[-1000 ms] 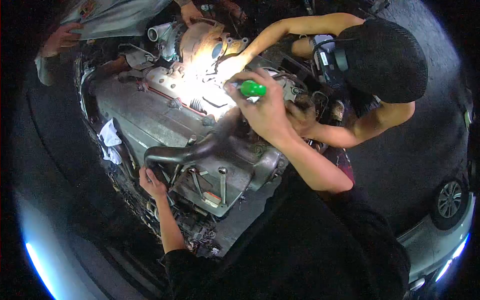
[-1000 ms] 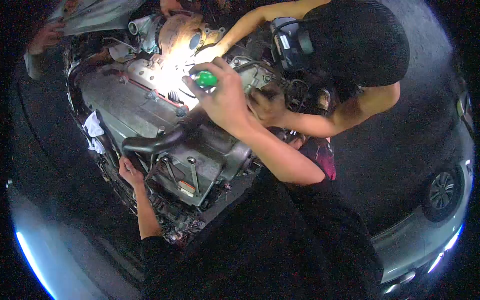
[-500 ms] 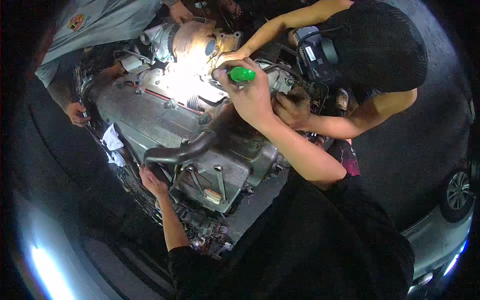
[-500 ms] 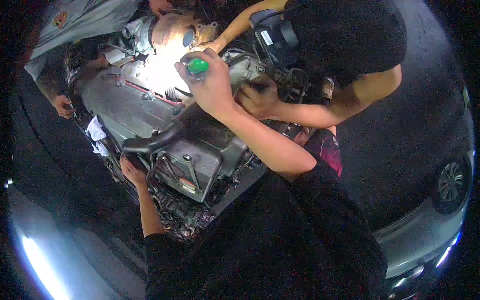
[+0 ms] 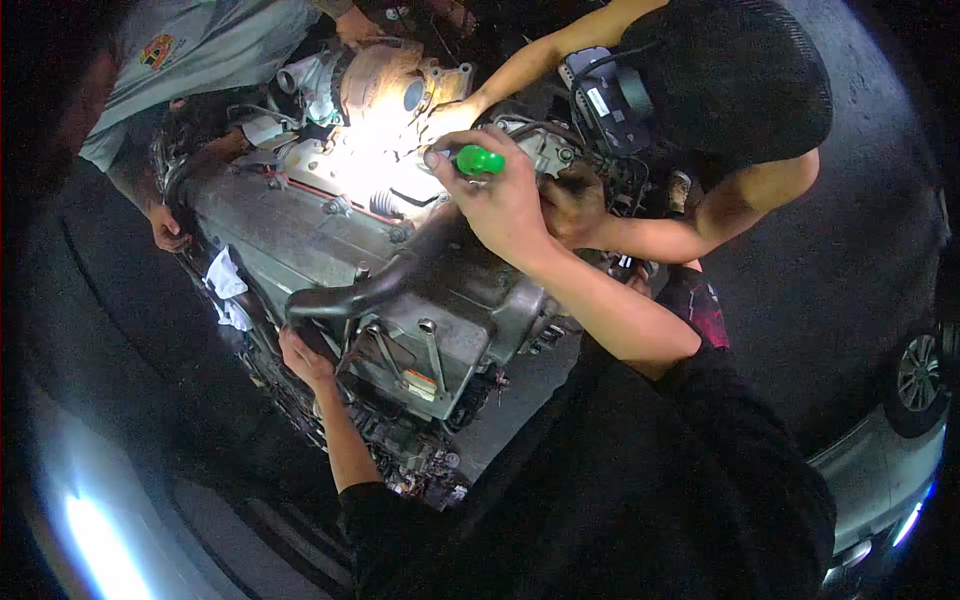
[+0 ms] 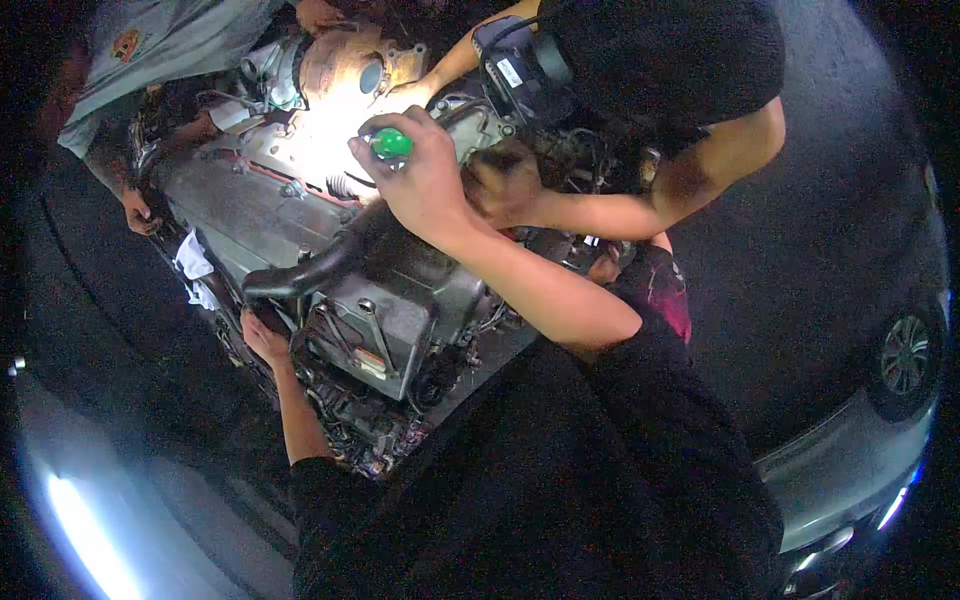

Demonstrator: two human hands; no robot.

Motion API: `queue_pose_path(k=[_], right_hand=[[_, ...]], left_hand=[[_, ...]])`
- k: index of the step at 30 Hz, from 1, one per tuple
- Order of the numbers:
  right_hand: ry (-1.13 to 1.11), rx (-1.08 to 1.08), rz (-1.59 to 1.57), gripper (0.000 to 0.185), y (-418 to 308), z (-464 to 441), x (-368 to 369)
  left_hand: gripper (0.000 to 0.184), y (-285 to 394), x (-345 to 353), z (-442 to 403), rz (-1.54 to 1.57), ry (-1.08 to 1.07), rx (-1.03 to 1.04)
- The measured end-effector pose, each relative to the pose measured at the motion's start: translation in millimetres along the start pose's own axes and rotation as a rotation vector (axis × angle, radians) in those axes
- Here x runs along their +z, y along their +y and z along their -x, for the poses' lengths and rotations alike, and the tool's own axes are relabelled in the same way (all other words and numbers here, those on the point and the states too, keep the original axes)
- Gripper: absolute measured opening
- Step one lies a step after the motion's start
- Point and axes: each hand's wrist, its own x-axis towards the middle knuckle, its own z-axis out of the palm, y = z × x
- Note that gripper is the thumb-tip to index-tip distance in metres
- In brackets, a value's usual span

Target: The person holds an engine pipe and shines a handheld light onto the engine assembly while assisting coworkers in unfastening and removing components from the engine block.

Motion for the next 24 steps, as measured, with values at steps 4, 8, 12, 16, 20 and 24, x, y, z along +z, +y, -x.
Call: queue_pose_path(k=[4, 8, 12, 16, 20, 24], right_hand=[[-0.006, -0.087, 0.062, 0.025, -7, 2, -13], [-0.017, -0.005, -0.023, 0.022, -16, 6, -27], [-0.021, -0.019, -0.049, 0.022, -25, 4, -48], [-0.005, -0.07, -0.026, 0.022, -28, 3, -61], [-0.009, -0.01, -0.047, 0.021, -32, 6, -68], [0.009, -0.021, -0.029, 0.021, -31, 7, -71]], left_hand=[[0.063, 14, 2, 0, 0.073, 0.023, 0.035], [0.066, 8, -3, 1, 0.034, -0.009, -0.023], [0.067, 11, 3, 1, 0.026, 0.054, -0.049], [0.067, 19, 5, 1, 0.001, 0.116, -0.054], [0.066, 15, 3, 1, -0.032, 0.099, -0.018], [0.064, 23, 2, 1, 0.037, 0.052, -0.06]])
